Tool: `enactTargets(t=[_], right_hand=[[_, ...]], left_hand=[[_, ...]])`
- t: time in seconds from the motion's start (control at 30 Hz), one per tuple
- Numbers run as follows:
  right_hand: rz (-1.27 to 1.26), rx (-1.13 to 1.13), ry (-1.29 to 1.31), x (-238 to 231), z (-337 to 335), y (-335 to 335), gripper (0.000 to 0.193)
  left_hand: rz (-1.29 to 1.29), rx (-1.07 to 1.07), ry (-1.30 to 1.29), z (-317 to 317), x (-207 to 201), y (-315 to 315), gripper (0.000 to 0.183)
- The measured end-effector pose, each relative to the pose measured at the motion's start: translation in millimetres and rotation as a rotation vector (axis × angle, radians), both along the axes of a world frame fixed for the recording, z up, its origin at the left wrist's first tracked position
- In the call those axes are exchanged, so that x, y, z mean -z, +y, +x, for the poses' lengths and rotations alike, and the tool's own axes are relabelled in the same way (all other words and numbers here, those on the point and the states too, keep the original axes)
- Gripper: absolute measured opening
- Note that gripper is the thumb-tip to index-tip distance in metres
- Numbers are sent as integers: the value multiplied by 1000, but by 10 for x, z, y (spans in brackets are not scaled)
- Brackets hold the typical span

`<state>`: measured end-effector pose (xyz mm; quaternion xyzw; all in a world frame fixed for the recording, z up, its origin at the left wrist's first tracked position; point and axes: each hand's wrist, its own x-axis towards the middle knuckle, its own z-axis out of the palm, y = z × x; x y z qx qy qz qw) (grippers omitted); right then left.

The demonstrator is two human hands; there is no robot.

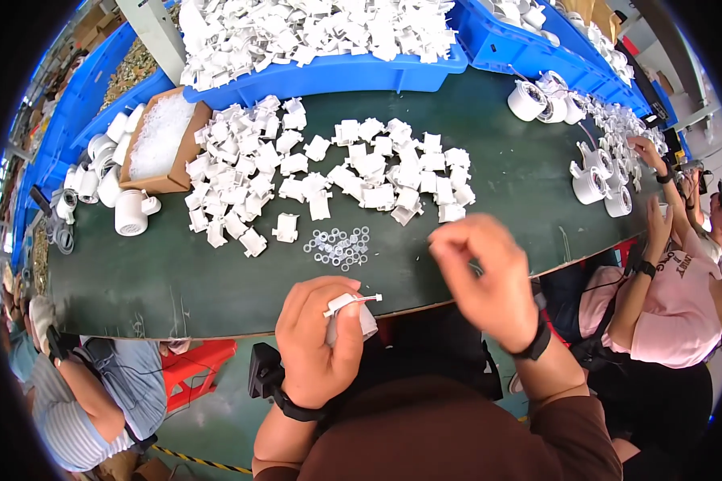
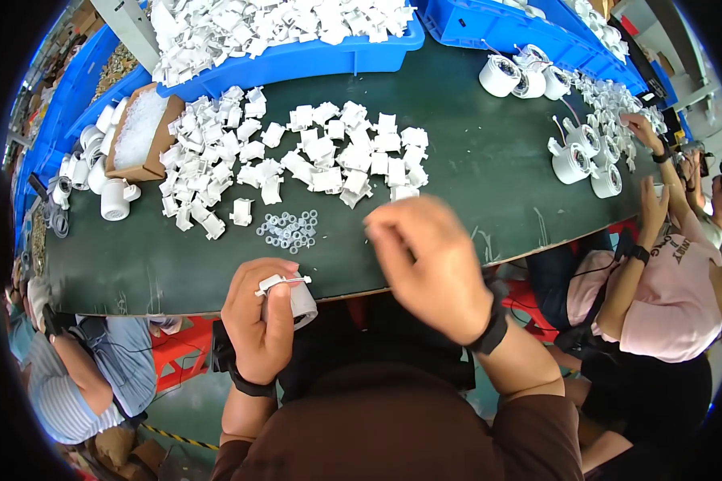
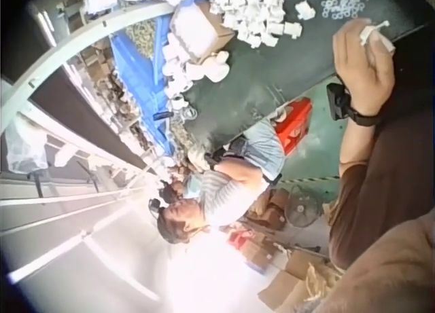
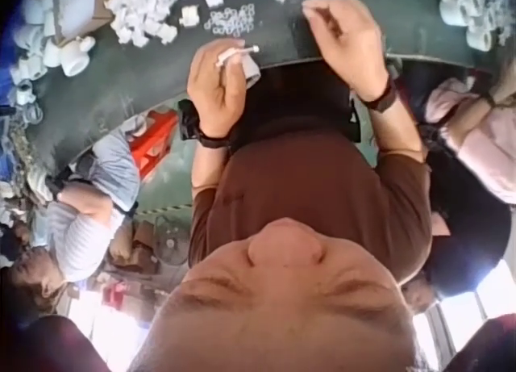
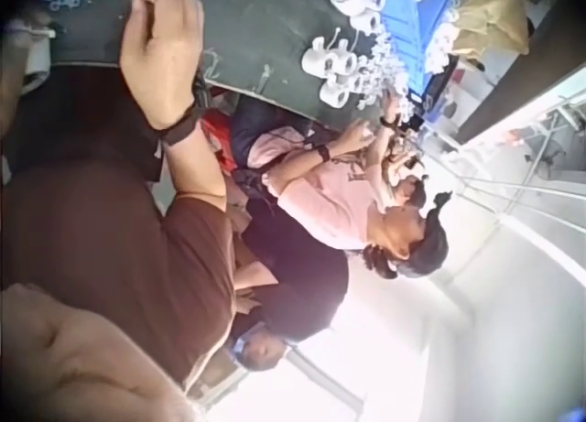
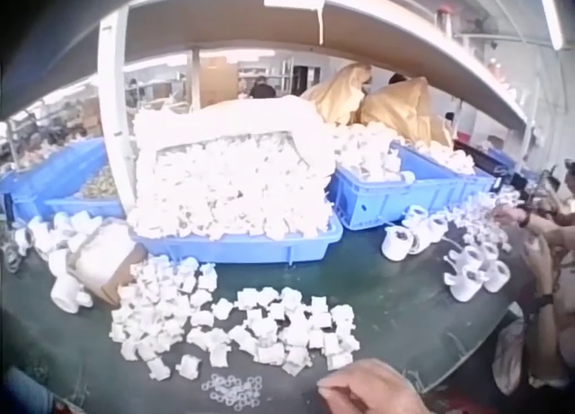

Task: The person assembles camera components by hand, fitting a white plastic housing onto a base, threading a small wire through a hole, and pressing a white cap into place. They repeat this process for several units, occasionally moving finished components aside on the workbench.

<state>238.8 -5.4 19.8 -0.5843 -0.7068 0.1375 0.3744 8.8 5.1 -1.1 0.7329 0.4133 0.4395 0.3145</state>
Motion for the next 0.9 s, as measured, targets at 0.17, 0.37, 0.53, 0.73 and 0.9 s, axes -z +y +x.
enactTargets(t=[0.17,0.37,0.53,0.73,0.9], right_hand=[[135,91,-300,175,259,197,27],[-253,140,76,15,244,168,32],[-478,-180,886,-64,-29,-71,37],[-333,-286,465,-42,-299,-134,41],[-507,-279,694,11,-362,-129,37]], left_hand=[[-7,20,-10,40,24,27,15],[-15,9,-32,4,3,13,7],[-488,188,-337,-1,-55,-72,23],[-530,216,-417,-35,-49,-120,18],[-356,157,-320,-82,-59,-103,13]])
